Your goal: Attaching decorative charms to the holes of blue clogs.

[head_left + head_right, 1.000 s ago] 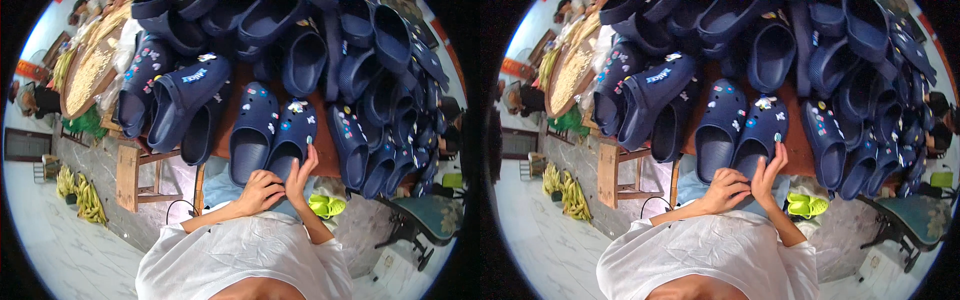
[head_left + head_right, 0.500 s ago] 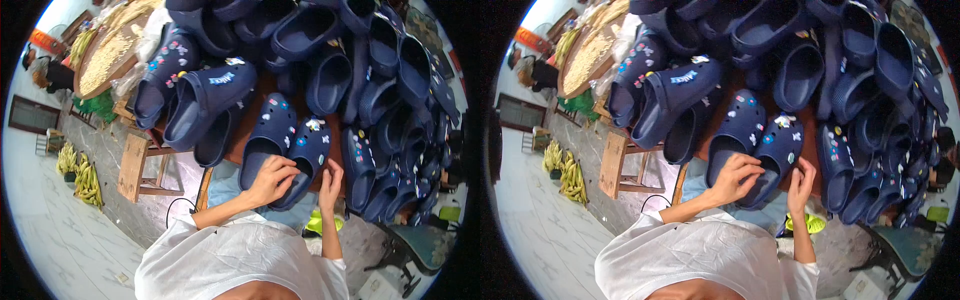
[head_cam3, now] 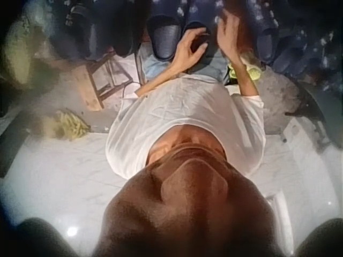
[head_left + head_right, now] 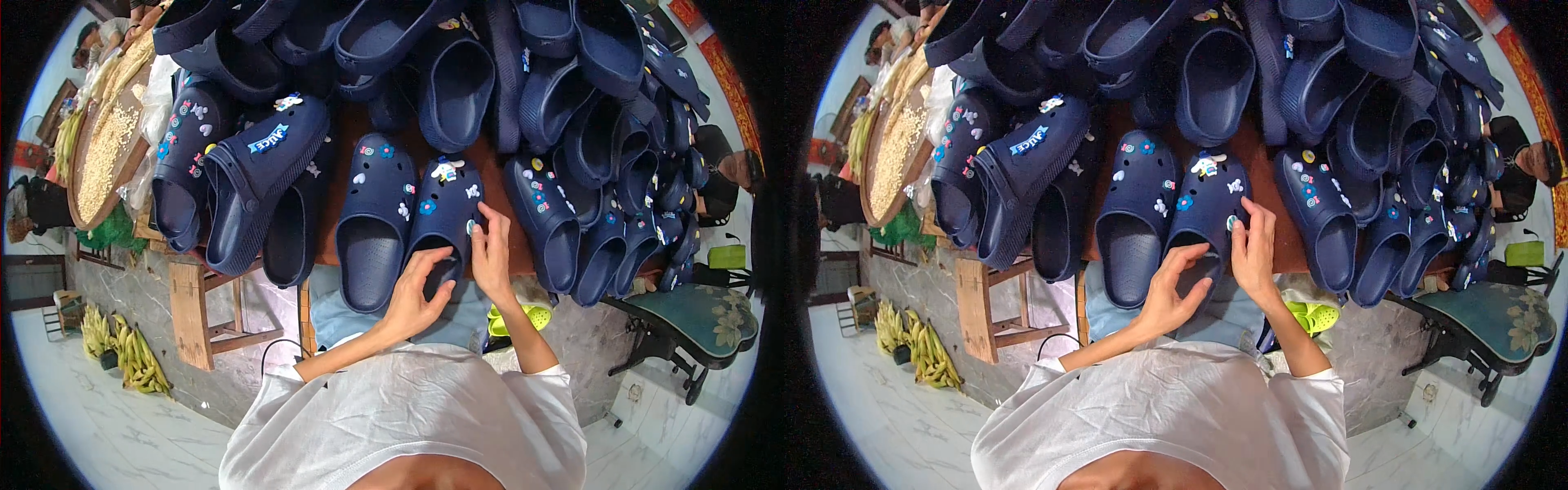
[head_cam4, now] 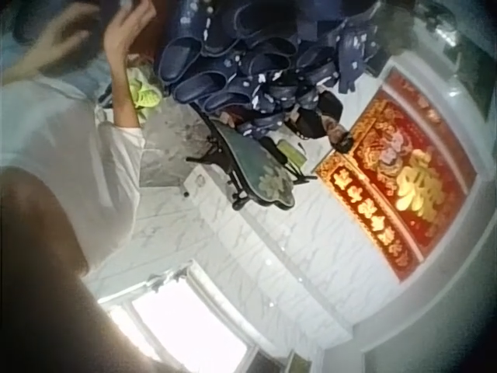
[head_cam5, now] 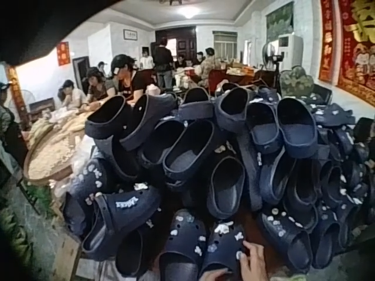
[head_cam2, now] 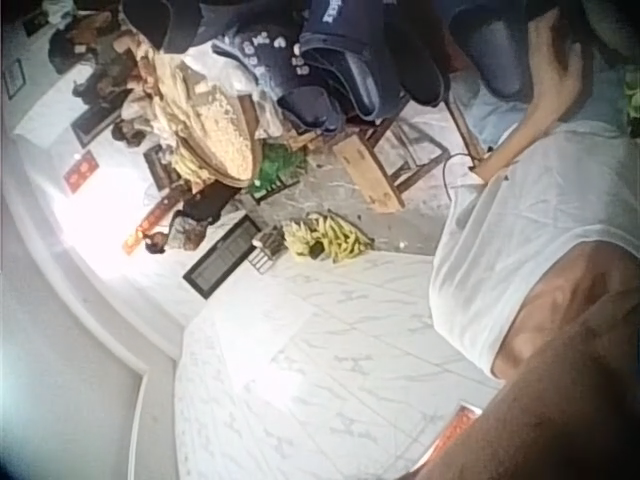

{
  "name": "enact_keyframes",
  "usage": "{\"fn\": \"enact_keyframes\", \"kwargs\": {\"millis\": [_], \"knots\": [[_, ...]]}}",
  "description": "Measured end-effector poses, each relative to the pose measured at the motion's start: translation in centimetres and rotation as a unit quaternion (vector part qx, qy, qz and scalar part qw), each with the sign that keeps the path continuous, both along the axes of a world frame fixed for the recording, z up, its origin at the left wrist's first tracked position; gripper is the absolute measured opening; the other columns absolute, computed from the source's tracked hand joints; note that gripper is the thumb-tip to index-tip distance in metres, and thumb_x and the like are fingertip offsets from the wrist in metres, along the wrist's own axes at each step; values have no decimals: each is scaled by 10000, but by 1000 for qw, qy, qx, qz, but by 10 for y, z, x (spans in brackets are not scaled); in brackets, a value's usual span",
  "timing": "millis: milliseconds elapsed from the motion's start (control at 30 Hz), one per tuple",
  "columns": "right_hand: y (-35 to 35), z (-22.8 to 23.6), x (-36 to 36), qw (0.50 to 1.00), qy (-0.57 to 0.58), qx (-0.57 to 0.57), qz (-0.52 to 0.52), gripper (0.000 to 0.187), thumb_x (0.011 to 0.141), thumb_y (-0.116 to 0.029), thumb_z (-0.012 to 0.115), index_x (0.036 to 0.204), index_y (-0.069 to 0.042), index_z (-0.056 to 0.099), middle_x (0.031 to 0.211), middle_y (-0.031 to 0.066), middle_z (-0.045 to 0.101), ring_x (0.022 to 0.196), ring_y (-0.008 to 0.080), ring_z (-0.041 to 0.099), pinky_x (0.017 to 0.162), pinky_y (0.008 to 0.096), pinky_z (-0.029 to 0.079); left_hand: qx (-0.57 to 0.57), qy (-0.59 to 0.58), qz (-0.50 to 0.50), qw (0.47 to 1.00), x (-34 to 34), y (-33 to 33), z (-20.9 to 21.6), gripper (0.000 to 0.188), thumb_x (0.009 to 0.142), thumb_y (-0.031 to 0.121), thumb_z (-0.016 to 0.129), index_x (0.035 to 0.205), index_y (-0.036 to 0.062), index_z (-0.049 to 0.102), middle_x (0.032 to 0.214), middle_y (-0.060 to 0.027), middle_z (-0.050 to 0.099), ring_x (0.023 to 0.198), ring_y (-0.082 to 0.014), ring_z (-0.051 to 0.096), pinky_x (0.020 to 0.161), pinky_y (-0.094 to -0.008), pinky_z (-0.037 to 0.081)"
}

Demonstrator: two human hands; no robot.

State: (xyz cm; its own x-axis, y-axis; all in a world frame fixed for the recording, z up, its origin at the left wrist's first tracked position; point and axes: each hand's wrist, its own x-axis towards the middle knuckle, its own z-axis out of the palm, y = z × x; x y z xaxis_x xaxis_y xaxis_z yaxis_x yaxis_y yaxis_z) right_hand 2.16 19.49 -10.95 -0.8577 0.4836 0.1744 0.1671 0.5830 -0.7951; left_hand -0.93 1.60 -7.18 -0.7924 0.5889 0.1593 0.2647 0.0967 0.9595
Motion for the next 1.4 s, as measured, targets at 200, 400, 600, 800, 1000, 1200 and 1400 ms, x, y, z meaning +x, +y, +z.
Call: {"fn": "enact_keyframes", "kwargs": {"millis": [200, 400, 600, 800, 1000, 1200, 1400], "knots": [[-9, 1, -2, 1000, 0, 22, 15, 367, 955, -95, 503, 1305, 12, 484, 1261, 243, 460, 1185, 388, 465, 1036, 453, 357, -10, -60, 3, 998, -12, -6, -4, 391, 866, 64, 664, 1228, -29, 547, 1103, -193, 629, 1010, -287, 638, 895, -363, 503], [-7, 1, 0, 999, 7, 18, 40, 381, 998, -120, 470, 1350, 23, 458, 1303, 227, 445, 1227, 359, 454, 1058, 425, 346, 12, 139, 157, 978, -38, -52, 42, 224, 807, -29, 676, 1028, 11, 684, 999, -136, 689, 912, -239, 669, 799, -322, 517], [-7, 8, 1, 999, -3, 8, 44, 377, 1027, -159, 447, 1355, 26, 458, 1323, 212, 439, 1241, 337, 454, 1059, 409, 348, -126, 337, 438, 824, -86, -111, 67, 342, 791, -23, 664, 1129, -2, 612, 1168, -169, 585, 1098, -321, 553, 970, -400, 426], [-8, 8, 0, 999, -8, 5, 48, 378, 1029, -164, 447, 1353, 29, 457, 1323, 209, 439, 1236, 334, 456, 1066, 408, 343, -213, 250, 416, 848, -102, -125, 76, 426, 810, -8, 683, 1229, -1, 601, 1075, -145, 623, 1019, -274, 620, 896, -354, 477], [-9, 7, 1, 999, -17, 4, 45, 378, 1026, -159, 451, 1353, 32, 455, 1327, 213, 440, 1244, 338, 451, 1066, 405, 341, -176, 204, 412, 870, -95, -123, 76, 399, 792, -66, 663, 1180, 24, 639, 949, -126, 634, 893, -232, 647, 791, -311, 496], [-11, 9, 0, 999, -22, 5, 41, 380, 1025, -160, 452, 1357, 26, 451, 1333, 217, 438, 1256, 340, 445, 1066, 402, 340, -163, 217, 422, 865, -89, -120, 68, 373, 785, -76, 659, 1142, 28, 661, 908, -102, 627, 858, -213, 637, 785, -303, 493], [-13, 8, 0, 999, -21, 8, 37, 381, 1026, -165, 451, 1360, 18, 450, 1336, 217, 437, 1251, 335, 449, 1061, 401, 344, -153, 219, 419, 868, -90, -126, 67, 376, 789, -77, 661, 1153, 15, 654, 925, -105, 627, 871, -210, 632, 800, -298, 488]]}}
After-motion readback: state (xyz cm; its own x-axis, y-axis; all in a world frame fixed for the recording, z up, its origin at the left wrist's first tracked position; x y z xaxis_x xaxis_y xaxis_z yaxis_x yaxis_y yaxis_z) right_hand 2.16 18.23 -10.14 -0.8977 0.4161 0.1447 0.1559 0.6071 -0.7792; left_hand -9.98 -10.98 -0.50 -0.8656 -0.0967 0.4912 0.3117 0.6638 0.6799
